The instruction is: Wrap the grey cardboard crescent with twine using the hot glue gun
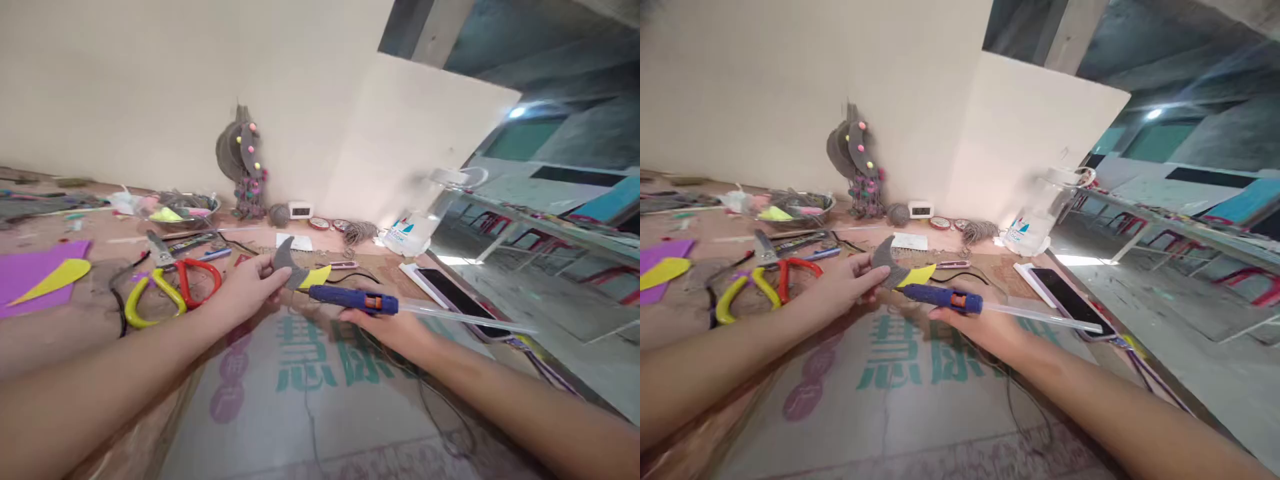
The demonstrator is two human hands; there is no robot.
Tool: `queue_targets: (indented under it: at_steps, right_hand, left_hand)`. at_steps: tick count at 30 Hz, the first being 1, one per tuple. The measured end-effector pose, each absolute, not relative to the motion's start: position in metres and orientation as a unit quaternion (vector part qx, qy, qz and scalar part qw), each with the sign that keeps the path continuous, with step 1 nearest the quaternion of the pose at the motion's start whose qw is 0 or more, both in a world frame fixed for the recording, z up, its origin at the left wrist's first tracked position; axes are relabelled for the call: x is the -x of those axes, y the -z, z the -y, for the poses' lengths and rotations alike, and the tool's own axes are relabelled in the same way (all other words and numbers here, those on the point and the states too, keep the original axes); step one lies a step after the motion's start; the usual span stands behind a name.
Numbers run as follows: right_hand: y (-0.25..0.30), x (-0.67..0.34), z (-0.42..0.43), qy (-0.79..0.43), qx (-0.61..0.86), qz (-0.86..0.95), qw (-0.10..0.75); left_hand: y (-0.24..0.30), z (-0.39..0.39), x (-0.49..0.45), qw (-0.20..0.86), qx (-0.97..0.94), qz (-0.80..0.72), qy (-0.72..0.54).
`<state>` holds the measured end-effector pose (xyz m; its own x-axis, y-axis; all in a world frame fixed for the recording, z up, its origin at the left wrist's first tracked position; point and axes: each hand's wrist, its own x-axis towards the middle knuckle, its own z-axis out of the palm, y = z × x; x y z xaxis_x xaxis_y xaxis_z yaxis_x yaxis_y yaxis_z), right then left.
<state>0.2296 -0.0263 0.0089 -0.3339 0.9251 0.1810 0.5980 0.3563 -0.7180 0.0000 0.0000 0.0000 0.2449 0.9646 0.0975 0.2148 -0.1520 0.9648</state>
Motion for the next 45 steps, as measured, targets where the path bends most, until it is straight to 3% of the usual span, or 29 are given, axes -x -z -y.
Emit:
queue_targets:
  at_steps: [17,45]
  right_hand:
    - [-0.0082,-0.234,0.0234,-0.227,0.506,0.778,0.295]
    - [-0.01,-0.2333,0.0218,-0.309,0.493,0.734,0.351]
  left_hand:
    - [0.0056,-0.0033,0.003,0.47,-0.639,-0.446,-0.415]
    - [0.0011,-0.0002,0.0032,0.458,-0.649,-0.456,-0.4]
